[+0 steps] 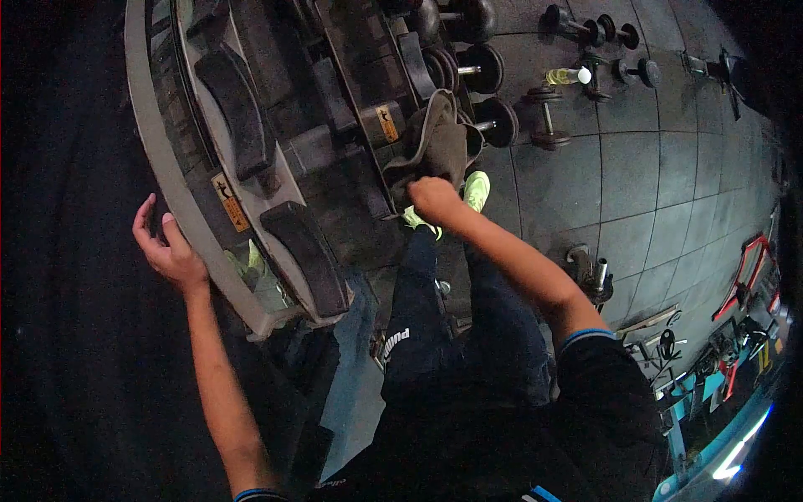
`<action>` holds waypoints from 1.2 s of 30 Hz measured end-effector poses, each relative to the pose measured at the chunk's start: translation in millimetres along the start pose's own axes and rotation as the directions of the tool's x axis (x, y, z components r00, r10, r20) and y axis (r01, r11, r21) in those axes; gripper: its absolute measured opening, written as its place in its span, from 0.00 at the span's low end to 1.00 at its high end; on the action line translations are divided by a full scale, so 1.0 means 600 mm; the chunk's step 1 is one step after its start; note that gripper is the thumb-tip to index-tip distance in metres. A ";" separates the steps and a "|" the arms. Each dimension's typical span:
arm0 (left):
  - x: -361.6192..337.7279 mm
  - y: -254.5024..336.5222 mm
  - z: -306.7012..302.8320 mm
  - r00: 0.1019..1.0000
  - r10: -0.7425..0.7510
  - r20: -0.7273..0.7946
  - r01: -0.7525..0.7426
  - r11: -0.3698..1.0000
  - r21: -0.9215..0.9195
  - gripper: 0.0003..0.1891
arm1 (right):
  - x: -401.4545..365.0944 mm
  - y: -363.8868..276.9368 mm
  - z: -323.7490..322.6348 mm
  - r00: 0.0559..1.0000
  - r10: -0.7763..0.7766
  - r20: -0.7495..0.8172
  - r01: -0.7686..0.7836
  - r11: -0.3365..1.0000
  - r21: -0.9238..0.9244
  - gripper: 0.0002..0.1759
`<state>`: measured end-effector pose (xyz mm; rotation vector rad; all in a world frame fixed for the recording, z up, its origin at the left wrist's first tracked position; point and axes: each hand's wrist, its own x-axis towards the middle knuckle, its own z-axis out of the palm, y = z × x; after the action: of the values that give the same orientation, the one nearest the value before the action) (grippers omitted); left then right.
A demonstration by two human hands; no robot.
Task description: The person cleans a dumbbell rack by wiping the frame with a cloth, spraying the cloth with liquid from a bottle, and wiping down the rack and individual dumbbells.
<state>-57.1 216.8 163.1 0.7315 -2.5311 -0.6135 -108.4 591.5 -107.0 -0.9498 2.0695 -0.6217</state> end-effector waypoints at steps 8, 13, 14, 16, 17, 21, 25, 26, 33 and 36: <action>0.001 0.005 -0.001 1.000 0.000 0.011 0.000 1.000 -0.019 0.19 | -0.211 -0.091 -0.101 0.748 0.563 0.351 -0.217 -0.293 0.931 0.13; -0.001 0.010 -0.002 0.999 -0.023 0.026 0.025 0.998 -0.053 0.19 | -0.110 -0.160 -0.090 0.464 0.771 -0.436 0.151 0.416 0.897 0.16; -0.001 0.009 -0.004 0.999 -0.014 0.030 0.015 0.999 -0.036 0.19 | -0.073 -0.155 -0.092 0.536 0.712 -0.454 -0.036 0.557 0.830 0.17; 0.001 0.006 -0.005 0.999 0.009 0.044 -0.009 1.000 -0.007 0.19 | 0.039 -0.088 -0.016 0.633 0.349 -0.691 0.093 0.852 0.516 0.24; 0.000 0.006 -0.007 0.999 -0.002 0.046 0.003 1.000 -0.014 0.19 | 0.083 -0.057 0.002 0.725 0.194 -0.660 0.100 0.920 0.380 0.31; -0.003 0.018 -0.006 0.993 -0.089 0.081 0.097 0.990 -0.105 0.19 | 0.158 0.020 0.037 0.768 0.097 -0.633 0.098 0.959 0.266 0.27; -0.005 0.018 -0.007 0.995 -0.045 0.086 0.048 0.998 -0.033 0.19 | 0.133 0.008 0.017 0.864 0.225 -0.451 -0.076 0.942 0.326 0.24; 0.001 0.018 -0.007 0.996 -0.006 0.087 0.006 1.000 -0.003 0.19 | 0.121 -0.009 0.012 0.871 0.288 -0.398 -0.154 0.930 0.335 0.24; 0.000 0.014 -0.005 0.999 -0.010 0.044 0.010 1.000 -0.017 0.19 | -0.193 -0.079 -0.030 0.907 0.351 -0.234 -0.099 0.716 0.691 0.28; -0.001 0.022 -0.004 0.998 -0.038 0.053 0.039 0.999 -0.023 0.19 | -0.305 -0.106 -0.001 0.707 0.676 0.207 -0.107 -0.188 0.976 0.26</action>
<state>-60.6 226.5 171.8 0.7670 -2.5581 -0.6830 -3.1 697.7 16.2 0.8938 1.3067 -1.6822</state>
